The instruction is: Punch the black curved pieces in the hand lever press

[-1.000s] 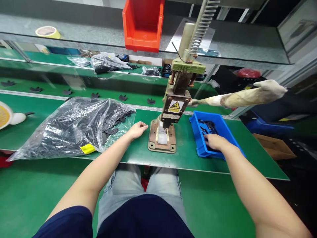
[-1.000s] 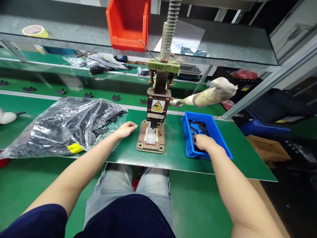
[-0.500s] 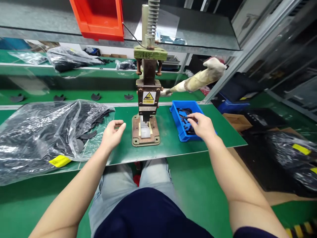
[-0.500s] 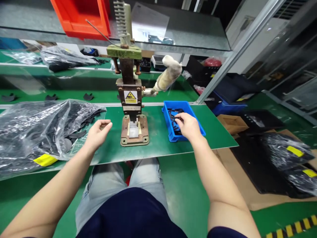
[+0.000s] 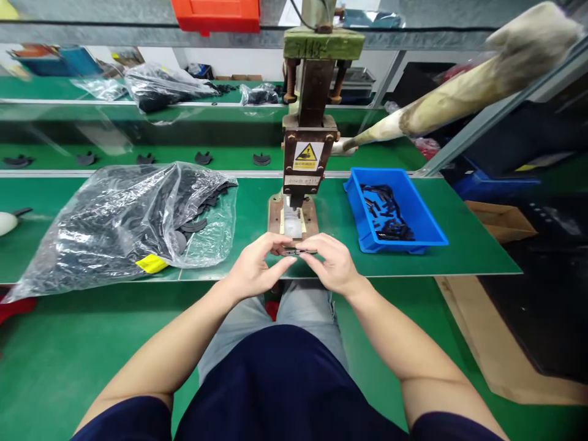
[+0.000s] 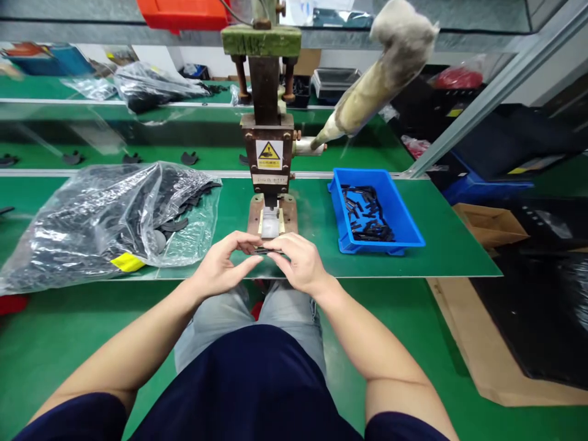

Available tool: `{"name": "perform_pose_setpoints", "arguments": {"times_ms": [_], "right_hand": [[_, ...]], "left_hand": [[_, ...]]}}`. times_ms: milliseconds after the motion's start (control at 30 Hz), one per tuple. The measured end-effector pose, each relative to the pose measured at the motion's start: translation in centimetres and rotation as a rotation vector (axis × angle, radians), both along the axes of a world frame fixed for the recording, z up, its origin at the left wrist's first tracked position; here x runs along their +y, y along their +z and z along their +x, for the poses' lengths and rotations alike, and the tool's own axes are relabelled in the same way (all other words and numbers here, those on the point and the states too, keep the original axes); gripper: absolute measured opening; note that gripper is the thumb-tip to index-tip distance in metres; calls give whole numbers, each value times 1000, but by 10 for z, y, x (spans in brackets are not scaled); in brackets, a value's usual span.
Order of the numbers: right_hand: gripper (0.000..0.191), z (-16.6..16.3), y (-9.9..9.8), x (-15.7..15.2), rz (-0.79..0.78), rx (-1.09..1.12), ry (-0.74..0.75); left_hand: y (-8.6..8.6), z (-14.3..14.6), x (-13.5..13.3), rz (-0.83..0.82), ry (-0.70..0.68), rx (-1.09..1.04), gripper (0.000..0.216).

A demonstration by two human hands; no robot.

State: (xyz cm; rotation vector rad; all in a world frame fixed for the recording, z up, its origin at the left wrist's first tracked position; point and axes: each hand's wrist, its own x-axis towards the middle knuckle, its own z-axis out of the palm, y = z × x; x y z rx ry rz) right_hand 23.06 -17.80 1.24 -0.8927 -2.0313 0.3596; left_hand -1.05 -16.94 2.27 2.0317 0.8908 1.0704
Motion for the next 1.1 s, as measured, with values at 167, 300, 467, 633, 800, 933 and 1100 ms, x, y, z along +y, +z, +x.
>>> {"name": "perform_pose_setpoints", "arguments": {"times_ms": [167,300,467,633,800,933,1100], "right_hand": [[22,-4,-2,3,-5,4,3],[22,-6,-4,6,17,-51,26],[30,3,2,9,33,-160,50],[31,45,52,23,160,-14,-217],[40,59,141,45,422,430,-303],[60,37,193,53,363,478,-71],[51,23,193,53,324,394,-75]], "left_hand": [[-1,-2,-2,-114,21,-6,29],[-4,0,2,-418,-8,-78,25],[-16,1,20,-751,-181,-246,35],[-31,-4,63,-687,-22,-304,54],[-54,5,114,-502,195,-312,34],[-64,20,132,-312,252,-142,16],[-58,23,133,-89,123,192,11]]}}
